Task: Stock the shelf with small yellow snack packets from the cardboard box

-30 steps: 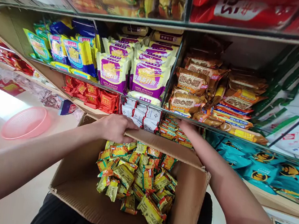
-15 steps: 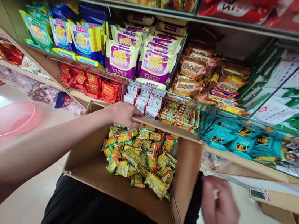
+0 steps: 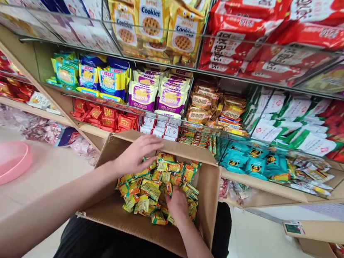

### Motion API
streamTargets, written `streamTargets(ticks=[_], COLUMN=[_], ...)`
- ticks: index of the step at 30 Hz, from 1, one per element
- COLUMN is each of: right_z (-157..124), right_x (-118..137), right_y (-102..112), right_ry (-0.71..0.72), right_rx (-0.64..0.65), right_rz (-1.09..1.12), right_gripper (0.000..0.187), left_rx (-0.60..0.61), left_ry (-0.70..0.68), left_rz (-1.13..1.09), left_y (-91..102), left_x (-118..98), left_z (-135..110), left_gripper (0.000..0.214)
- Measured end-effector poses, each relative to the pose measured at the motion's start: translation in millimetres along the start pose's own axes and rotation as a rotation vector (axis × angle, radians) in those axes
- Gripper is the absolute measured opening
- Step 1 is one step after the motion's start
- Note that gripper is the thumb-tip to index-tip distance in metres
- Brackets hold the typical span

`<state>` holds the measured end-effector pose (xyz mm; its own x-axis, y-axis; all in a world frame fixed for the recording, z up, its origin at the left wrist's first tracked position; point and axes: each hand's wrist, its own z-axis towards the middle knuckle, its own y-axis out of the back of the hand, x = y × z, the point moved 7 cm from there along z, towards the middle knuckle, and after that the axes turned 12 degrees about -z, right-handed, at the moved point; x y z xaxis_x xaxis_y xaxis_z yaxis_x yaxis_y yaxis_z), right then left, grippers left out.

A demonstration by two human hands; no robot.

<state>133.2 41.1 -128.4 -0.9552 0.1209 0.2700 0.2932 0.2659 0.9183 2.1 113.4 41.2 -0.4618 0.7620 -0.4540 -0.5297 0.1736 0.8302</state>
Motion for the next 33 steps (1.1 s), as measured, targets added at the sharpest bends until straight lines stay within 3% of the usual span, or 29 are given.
streamTargets(ticks=[3, 7, 9, 11, 13, 16, 24, 26, 29, 31, 33], right_z=[-19, -48, -54, -55, -55, -54, -67, -67, -63, -63, -66], right_x=[8, 34, 37, 32, 26, 25, 20, 18, 21, 26, 19], right_y=[34, 85, 101, 110, 111, 109, 123, 122, 113, 111, 115], right_ry=[0.143, 0.373, 0.327, 0.195, 0.078, 0.017, -0.107, -0.112, -0.022, 0.098, 0.156], right_rx=[-0.086, -0.051, -0.078, -0.178, -0.279, -0.341, -0.622, -0.613, -0.413, -0.255, -0.209], right_rz=[0.183, 0.503, 0.655, 0.767, 0.844, 0.944, 0.681, 0.727, 0.871, 0.923, 0.934], right_gripper=[0.019, 0.023, 0.031, 0.033, 0.033, 0.037, 0.039, 0.039, 0.036, 0.032, 0.033], left_rx=[-0.082, 0.018, 0.008, -0.125, -0.246, -0.322, -0.470, -0.494, -0.505, -0.442, -0.320], left_ry=[0.013, 0.293, 0.425, 0.561, 0.680, 0.797, 0.819, 0.829, 0.829, 0.792, 0.687], left_rz=[-0.213, -0.561, -0.729, -0.874, -1.032, -1.192, -1.041, -0.999, -0.960, -0.947, -0.901], left_y=[-14.5, -43.8, -48.5, -44.8, -43.9, -49.1, -45.6, -46.4, -48.9, -50.5, -47.8], left_x=[-26, -34, -34, -29, -26, -26, -25, -24, -23, -24, -29], left_z=[-31, -46, -43, -38, -36, -38, -46, -49, -51, -49, -40], left_gripper=[0.043, 0.036, 0.033, 0.038, 0.041, 0.046, 0.048, 0.048, 0.047, 0.046, 0.048])
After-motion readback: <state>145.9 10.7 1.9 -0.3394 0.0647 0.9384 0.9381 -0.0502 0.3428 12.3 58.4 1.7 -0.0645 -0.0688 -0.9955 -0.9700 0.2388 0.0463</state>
